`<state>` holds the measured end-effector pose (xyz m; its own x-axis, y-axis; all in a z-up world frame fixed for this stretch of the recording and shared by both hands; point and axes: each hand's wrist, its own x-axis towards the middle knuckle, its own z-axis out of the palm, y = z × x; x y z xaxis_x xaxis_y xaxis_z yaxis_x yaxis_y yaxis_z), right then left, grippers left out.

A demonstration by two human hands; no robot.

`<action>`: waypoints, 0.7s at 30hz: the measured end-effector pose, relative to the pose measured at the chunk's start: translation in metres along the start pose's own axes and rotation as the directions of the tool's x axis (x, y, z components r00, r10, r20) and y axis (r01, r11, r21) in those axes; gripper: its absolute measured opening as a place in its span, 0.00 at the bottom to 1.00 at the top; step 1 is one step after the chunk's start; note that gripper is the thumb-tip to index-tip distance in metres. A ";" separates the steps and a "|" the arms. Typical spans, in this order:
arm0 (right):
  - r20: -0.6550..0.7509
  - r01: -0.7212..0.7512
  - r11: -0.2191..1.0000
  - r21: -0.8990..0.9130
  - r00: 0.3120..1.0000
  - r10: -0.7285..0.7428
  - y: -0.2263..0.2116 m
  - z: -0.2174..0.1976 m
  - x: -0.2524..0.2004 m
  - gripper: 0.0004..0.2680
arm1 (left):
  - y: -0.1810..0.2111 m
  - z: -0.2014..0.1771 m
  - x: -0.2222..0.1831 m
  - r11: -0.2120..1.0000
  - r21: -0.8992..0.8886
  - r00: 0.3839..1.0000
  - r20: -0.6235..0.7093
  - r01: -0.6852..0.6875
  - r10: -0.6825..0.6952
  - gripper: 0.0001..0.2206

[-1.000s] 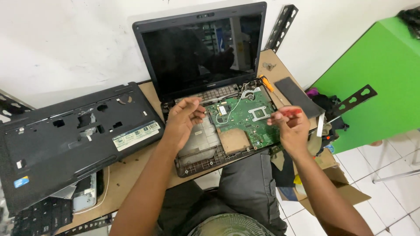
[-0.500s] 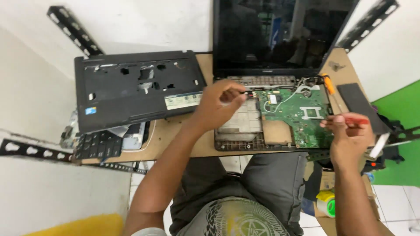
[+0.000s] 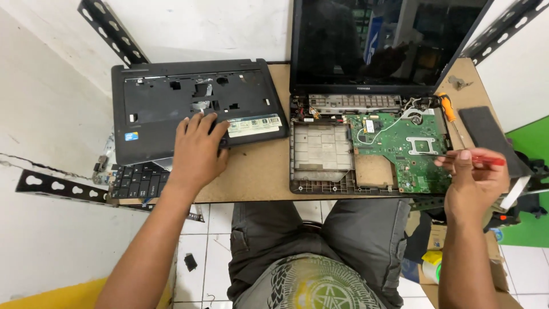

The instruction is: Disassembling a laptop to access internal components using a screwdriver on a repair bench.

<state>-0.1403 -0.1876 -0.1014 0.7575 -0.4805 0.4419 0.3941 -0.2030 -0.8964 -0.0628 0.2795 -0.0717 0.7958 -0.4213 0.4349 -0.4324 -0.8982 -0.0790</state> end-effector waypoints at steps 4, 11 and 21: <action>-0.017 -0.017 1.000 -0.008 1.000 0.017 0.002 0.000 0.000 0.12 | -0.010 -0.007 0.005 0.996 -0.085 0.999 0.037 -0.020 0.023 0.20; -0.024 -0.003 1.000 -0.006 1.000 0.003 0.003 -0.002 0.000 0.09 | -0.017 -0.033 0.012 0.987 -0.151 0.998 -0.043 -0.050 0.044 0.13; -0.064 0.066 0.997 -0.032 0.996 -0.068 0.028 -0.010 -0.002 0.08 | -0.043 -0.068 0.024 0.934 -0.334 0.978 -0.201 -0.125 0.059 0.11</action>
<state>-0.1358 -0.2008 -0.1282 0.6940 -0.5193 0.4987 0.4267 -0.2612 -0.8658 -0.0537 0.3166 0.0031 0.6673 -0.4398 0.6011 -0.6452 -0.7446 0.1714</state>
